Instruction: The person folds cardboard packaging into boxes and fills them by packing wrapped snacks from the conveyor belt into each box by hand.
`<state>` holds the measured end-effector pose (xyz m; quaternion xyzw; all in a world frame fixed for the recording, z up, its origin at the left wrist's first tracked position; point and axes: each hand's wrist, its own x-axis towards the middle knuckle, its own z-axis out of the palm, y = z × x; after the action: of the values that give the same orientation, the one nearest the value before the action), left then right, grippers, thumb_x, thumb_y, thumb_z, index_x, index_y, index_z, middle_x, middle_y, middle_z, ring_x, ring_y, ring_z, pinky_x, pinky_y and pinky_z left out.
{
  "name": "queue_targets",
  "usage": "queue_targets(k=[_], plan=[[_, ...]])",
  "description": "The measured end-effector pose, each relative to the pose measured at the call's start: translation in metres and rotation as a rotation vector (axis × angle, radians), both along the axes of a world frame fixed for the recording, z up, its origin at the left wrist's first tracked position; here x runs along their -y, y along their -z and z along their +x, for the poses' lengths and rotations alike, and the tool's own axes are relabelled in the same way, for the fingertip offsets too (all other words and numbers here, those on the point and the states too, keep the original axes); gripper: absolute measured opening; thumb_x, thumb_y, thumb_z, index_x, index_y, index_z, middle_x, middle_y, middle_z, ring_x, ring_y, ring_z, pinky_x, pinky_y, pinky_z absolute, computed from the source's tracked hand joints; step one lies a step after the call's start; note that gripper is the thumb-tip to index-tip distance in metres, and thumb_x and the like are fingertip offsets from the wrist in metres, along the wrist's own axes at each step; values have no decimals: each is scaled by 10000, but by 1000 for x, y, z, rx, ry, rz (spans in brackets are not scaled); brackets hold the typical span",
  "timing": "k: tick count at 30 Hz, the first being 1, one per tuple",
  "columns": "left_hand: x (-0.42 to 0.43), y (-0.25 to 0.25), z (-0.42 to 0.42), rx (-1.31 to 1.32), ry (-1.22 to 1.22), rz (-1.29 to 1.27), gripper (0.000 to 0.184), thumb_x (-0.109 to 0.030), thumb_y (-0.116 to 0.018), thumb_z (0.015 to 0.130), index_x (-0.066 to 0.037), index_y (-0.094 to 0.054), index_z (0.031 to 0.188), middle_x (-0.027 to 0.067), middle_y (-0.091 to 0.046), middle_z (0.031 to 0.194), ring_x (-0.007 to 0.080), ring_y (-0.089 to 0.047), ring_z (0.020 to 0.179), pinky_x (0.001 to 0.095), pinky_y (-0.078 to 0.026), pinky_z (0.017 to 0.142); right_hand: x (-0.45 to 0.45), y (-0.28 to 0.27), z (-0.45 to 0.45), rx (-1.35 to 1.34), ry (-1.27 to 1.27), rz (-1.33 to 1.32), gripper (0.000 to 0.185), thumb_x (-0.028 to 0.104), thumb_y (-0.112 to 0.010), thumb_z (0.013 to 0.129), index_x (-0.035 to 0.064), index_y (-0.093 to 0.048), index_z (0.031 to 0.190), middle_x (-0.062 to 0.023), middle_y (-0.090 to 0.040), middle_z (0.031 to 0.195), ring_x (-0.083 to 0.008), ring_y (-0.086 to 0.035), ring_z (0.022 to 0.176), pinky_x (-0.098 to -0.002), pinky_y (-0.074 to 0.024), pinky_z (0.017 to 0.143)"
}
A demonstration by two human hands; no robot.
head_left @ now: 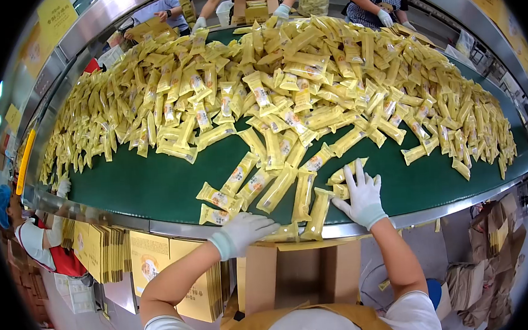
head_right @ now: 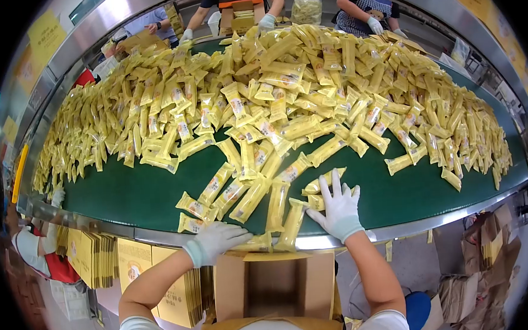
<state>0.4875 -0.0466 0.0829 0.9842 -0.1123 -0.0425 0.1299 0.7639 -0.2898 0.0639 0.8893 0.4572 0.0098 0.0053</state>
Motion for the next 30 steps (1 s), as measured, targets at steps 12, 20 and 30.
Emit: queue_targets(k=[12, 20, 30], plan=[[-5, 13, 17, 48, -136, -256, 488, -295, -741, 828, -110, -595, 1256, 115, -629, 1115, 322, -604, 1047, 410, -460, 944, 64, 5, 14, -170, 106, 194, 446, 223, -756, 816, 83, -601, 1211, -104, -610, 974, -322, -622, 935, -435, -493, 879], [-38, -61, -37, -165, -529, -61, 480, -164, -699, 773, -72, -596, 1234, 179, -618, 1118, 394, -611, 1003, 461, -507, 872, -3, -77, -3, -522, -686, 202, 486, 230, -719, 834, 92, -595, 1283, -102, -631, 1118, -324, -596, 1060, -443, -443, 949], [-26, -8, -39, -103, -569, 161, 587, -393, -777, 786, -165, -605, 1299, 102, -606, 1179, 294, -593, 1123, 426, -485, 914, -21, -29, -5, -252, -822, -141, 422, 303, -779, 755, 135, -608, 1102, -75, -599, 1017, -293, -586, 1061, -411, -439, 955]])
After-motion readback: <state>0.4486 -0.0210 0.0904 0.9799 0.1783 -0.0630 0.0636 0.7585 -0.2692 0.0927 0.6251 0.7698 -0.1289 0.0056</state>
